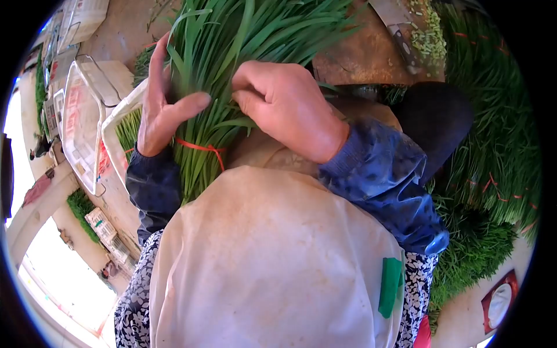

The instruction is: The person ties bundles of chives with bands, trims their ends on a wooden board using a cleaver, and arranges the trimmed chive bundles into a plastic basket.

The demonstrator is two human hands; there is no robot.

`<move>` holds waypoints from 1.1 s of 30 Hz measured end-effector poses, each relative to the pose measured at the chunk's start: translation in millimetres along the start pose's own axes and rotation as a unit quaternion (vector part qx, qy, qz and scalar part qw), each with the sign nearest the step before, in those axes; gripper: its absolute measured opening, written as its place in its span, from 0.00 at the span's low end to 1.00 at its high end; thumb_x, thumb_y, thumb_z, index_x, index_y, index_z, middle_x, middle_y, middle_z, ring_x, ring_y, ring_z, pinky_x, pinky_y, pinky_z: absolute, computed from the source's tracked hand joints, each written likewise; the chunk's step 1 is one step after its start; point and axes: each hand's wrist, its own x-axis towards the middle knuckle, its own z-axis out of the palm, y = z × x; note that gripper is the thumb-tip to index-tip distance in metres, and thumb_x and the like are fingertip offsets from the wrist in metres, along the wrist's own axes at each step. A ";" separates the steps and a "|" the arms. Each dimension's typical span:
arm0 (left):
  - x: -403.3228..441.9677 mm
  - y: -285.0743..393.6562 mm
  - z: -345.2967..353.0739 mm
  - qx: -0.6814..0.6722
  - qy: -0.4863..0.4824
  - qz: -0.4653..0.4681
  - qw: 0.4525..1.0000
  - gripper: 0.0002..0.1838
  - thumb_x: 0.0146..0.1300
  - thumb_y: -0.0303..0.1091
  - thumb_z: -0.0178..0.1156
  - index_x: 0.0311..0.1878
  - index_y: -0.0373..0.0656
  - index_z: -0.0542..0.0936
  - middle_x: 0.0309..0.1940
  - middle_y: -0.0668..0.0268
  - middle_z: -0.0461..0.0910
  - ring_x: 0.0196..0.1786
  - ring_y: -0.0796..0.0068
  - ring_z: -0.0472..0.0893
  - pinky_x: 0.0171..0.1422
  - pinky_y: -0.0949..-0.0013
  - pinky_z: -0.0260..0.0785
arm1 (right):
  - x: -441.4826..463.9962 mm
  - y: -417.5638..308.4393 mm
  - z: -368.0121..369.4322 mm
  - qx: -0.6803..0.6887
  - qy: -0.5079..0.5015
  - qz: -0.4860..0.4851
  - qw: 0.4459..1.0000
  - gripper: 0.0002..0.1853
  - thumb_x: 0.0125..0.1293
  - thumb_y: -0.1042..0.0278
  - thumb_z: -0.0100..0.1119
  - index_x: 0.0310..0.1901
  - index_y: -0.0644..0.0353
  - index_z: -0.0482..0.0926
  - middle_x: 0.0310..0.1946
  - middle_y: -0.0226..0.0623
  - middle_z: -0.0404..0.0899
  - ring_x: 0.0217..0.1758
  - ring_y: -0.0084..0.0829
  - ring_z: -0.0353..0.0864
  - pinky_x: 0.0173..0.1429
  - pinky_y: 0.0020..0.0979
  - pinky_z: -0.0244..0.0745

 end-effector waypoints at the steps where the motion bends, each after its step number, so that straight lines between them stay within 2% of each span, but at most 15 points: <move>1: -0.4 -1.1 -0.5 0.032 -0.018 0.021 0.999 0.53 0.48 0.28 0.71 0.75 0.35 0.50 0.62 0.52 0.72 0.64 0.63 0.72 0.71 0.62 0.62 | -0.1 3.6 2.6 0.055 -0.001 0.051 0.997 0.09 0.62 0.81 0.62 0.45 0.66 0.78 0.31 0.30 0.79 0.34 0.17 0.75 0.37 0.23 0.72; 5: 0.9 -2.2 0.5 0.057 -0.015 0.010 0.998 0.52 0.47 0.27 0.68 0.75 0.36 0.51 0.63 0.53 0.70 0.65 0.64 0.70 0.71 0.63 0.61 | -1.4 -4.1 -1.9 0.070 -0.036 0.105 0.991 0.07 0.64 0.81 0.61 0.44 0.66 0.78 0.29 0.27 0.79 0.32 0.13 0.74 0.36 0.19 0.71; 8: 1.4 1.1 -2.1 0.003 -0.019 0.010 1.000 0.50 0.46 0.26 0.66 0.74 0.37 0.52 0.62 0.54 0.71 0.64 0.65 0.71 0.71 0.63 0.61 | 3.0 -5.4 -0.2 0.078 -0.049 0.118 0.989 0.08 0.63 0.82 0.62 0.43 0.65 0.78 0.29 0.27 0.78 0.31 0.12 0.74 0.34 0.18 0.70; 11: 0.2 3.1 -0.5 0.049 -0.033 0.017 0.998 0.51 0.50 0.26 0.62 0.78 0.41 0.48 0.65 0.53 0.69 0.65 0.62 0.71 0.71 0.61 0.61 | 3.7 -2.9 0.8 0.112 -0.050 0.118 0.985 0.08 0.62 0.82 0.62 0.43 0.65 0.78 0.29 0.26 0.78 0.31 0.12 0.74 0.34 0.18 0.70; 13: -3.6 11.9 9.6 -0.012 -0.012 -0.029 0.999 0.51 0.50 0.26 0.62 0.78 0.42 0.48 0.65 0.53 0.69 0.65 0.63 0.71 0.71 0.62 0.61 | 3.2 -5.3 -1.2 0.131 -0.077 0.122 0.981 0.08 0.62 0.82 0.62 0.43 0.66 0.78 0.28 0.25 0.78 0.31 0.12 0.74 0.34 0.18 0.70; 16: -4.2 13.8 12.5 -0.030 -0.009 -0.029 0.999 0.51 0.50 0.25 0.62 0.78 0.42 0.48 0.65 0.54 0.69 0.65 0.63 0.71 0.71 0.62 0.60 | 2.5 -3.2 1.7 0.141 -0.064 0.123 0.980 0.08 0.62 0.82 0.62 0.43 0.66 0.78 0.27 0.25 0.78 0.31 0.12 0.74 0.34 0.19 0.70; 20: -2.0 6.9 10.5 -0.011 -0.009 -0.023 1.000 0.51 0.50 0.25 0.62 0.78 0.42 0.48 0.65 0.54 0.69 0.65 0.64 0.71 0.71 0.62 0.60 | 1.8 -8.6 -2.0 0.075 -0.066 0.124 0.987 0.07 0.62 0.81 0.63 0.41 0.65 0.79 0.28 0.25 0.78 0.32 0.12 0.73 0.35 0.19 0.70; 23: -2.2 6.5 10.5 -0.015 -0.009 -0.016 1.000 0.50 0.50 0.24 0.62 0.78 0.42 0.49 0.65 0.55 0.69 0.66 0.64 0.70 0.71 0.63 0.60 | 0.8 -8.7 -1.5 0.101 -0.083 0.111 0.985 0.07 0.60 0.81 0.64 0.39 0.65 0.79 0.29 0.27 0.78 0.31 0.14 0.73 0.35 0.21 0.70; 25: -1.9 4.8 10.5 -0.027 -0.015 -0.009 0.999 0.50 0.50 0.22 0.61 0.78 0.42 0.49 0.65 0.55 0.69 0.66 0.65 0.70 0.71 0.64 0.60 | 2.2 -13.4 -5.9 -0.019 -0.063 -0.019 0.998 0.06 0.57 0.81 0.65 0.36 0.65 0.78 0.33 0.31 0.79 0.32 0.18 0.74 0.36 0.24 0.71; 26: -1.8 5.0 10.1 -0.028 -0.010 -0.007 1.000 0.50 0.50 0.22 0.61 0.78 0.42 0.49 0.65 0.55 0.69 0.66 0.65 0.70 0.71 0.64 0.60 | 3.2 -13.7 -6.2 -0.021 -0.067 -0.022 0.997 0.06 0.57 0.81 0.65 0.36 0.65 0.78 0.33 0.31 0.79 0.32 0.18 0.74 0.36 0.24 0.71; 28: -1.2 6.0 9.2 -0.023 -0.012 -0.026 0.999 0.50 0.50 0.20 0.61 0.77 0.42 0.50 0.65 0.56 0.69 0.67 0.65 0.70 0.72 0.64 0.59 | 5.1 -14.8 -6.5 -0.069 -0.037 -0.165 0.983 0.07 0.55 0.82 0.63 0.35 0.65 0.77 0.37 0.35 0.79 0.35 0.23 0.76 0.38 0.27 0.71; 32: -1.3 0.0 5.5 -0.031 0.005 -0.018 0.999 0.51 0.49 0.19 0.61 0.77 0.42 0.50 0.65 0.56 0.69 0.66 0.66 0.70 0.72 0.64 0.59 | 1.9 -24.6 -5.2 -0.034 -0.089 -0.142 0.985 0.06 0.56 0.83 0.61 0.34 0.65 0.75 0.40 0.38 0.80 0.40 0.27 0.77 0.42 0.29 0.73; 33: -1.6 1.5 6.0 -0.023 0.004 -0.023 0.999 0.51 0.49 0.19 0.62 0.77 0.41 0.50 0.65 0.56 0.69 0.66 0.66 0.70 0.72 0.64 0.59 | -1.1 -27.5 -5.5 0.037 -0.104 -0.063 0.992 0.06 0.57 0.84 0.60 0.34 0.65 0.75 0.41 0.39 0.80 0.42 0.29 0.78 0.45 0.30 0.73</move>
